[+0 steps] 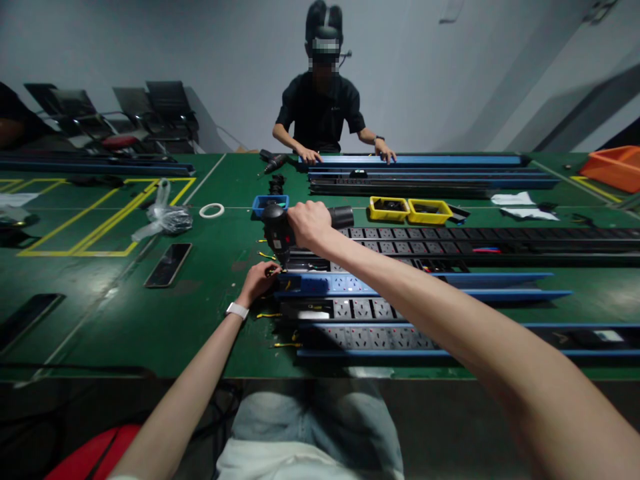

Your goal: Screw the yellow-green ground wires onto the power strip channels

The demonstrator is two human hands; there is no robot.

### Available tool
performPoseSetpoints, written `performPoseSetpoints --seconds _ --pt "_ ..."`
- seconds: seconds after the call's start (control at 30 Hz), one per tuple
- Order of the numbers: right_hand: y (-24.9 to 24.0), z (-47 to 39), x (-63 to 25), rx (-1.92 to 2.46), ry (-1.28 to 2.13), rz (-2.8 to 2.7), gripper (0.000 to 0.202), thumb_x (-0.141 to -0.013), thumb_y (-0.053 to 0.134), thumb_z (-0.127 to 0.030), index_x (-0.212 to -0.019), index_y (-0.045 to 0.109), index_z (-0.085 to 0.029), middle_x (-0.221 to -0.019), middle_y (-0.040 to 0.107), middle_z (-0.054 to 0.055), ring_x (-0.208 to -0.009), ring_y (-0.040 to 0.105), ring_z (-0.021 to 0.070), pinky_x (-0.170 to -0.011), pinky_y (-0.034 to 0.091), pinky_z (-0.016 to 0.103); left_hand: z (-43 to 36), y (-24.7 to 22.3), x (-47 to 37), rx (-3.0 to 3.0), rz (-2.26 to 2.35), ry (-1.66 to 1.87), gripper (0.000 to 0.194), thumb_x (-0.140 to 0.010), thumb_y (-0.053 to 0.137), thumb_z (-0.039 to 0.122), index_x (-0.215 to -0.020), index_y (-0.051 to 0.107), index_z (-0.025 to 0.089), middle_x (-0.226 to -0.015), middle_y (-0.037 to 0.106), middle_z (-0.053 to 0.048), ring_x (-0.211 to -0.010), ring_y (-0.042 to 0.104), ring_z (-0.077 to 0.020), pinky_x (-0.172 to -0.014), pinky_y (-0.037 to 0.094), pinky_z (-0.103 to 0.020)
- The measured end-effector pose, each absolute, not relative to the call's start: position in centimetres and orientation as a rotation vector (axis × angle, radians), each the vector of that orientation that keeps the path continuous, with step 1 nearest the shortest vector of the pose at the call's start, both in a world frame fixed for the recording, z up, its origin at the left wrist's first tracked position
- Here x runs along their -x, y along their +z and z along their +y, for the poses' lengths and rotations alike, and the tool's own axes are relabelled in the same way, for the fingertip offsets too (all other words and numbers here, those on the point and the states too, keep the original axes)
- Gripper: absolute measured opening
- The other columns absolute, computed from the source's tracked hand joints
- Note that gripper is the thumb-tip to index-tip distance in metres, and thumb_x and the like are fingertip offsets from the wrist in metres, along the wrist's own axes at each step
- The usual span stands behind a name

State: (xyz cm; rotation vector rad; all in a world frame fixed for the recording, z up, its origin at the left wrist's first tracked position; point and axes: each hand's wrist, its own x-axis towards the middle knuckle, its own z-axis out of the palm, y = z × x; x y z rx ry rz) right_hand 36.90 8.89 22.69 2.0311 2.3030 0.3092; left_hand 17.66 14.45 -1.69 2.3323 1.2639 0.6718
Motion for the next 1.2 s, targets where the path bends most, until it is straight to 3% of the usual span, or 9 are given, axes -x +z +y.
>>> performPoseSetpoints --seconds 0.47,0.7,0.87,1.2 --pt "22.49 9.04 -36.96 -2.019 0.329 2.311 0.028 -0.070 0.071 -0.024 -0.096 0.073 -0.018 -0.092 0.073 0.012 -0.088 0.070 0.0281 -0.069 0.045 0.032 14.44 -1.68 -17.78 -2.321 1.269 0.673 0.025 -0.093 0.054 0.038 -0.096 0.072 0.021 -0.095 0.073 -0.007 -0.087 0.064 -0.0204 -0.077 0.045 -0.028" --pt "22.61 8.73 -36.78 -1.973 0.363 2.351 0.028 -0.074 0.067 -0.024 -0.100 0.072 -0.015 -0.096 0.073 0.013 -0.090 0.070 0.0272 -0.070 0.044 0.031 14.15 -1.22 -17.85 -2.300 1.275 0.672 0.025 -0.093 0.054 0.038 -0.095 0.072 0.021 -0.093 0.072 -0.006 -0.083 0.063 -0.0193 -0.074 0.044 -0.027" --pt "22.51 9.03 -36.43 -1.946 0.378 2.367 0.025 -0.069 0.069 -0.019 -0.094 0.072 -0.014 -0.095 0.073 0.014 -0.090 0.069 0.0279 -0.070 0.044 0.031 14.23 -1.35 -17.95 -2.303 1.273 0.673 0.025 -0.093 0.055 0.039 -0.096 0.072 0.021 -0.097 0.073 -0.006 -0.087 0.064 -0.0196 -0.077 0.045 -0.028" --pt "22.47 8.87 -37.05 -2.016 0.334 2.313 0.032 -0.071 0.071 -0.027 -0.101 0.071 -0.017 -0.095 0.073 0.012 -0.091 0.069 0.0290 -0.070 0.044 0.032 14.22 -1.33 -17.87 -2.305 1.282 0.672 0.025 -0.093 0.055 0.038 -0.095 0.073 0.021 -0.092 0.072 -0.006 -0.081 0.063 -0.0189 -0.073 0.044 -0.027"
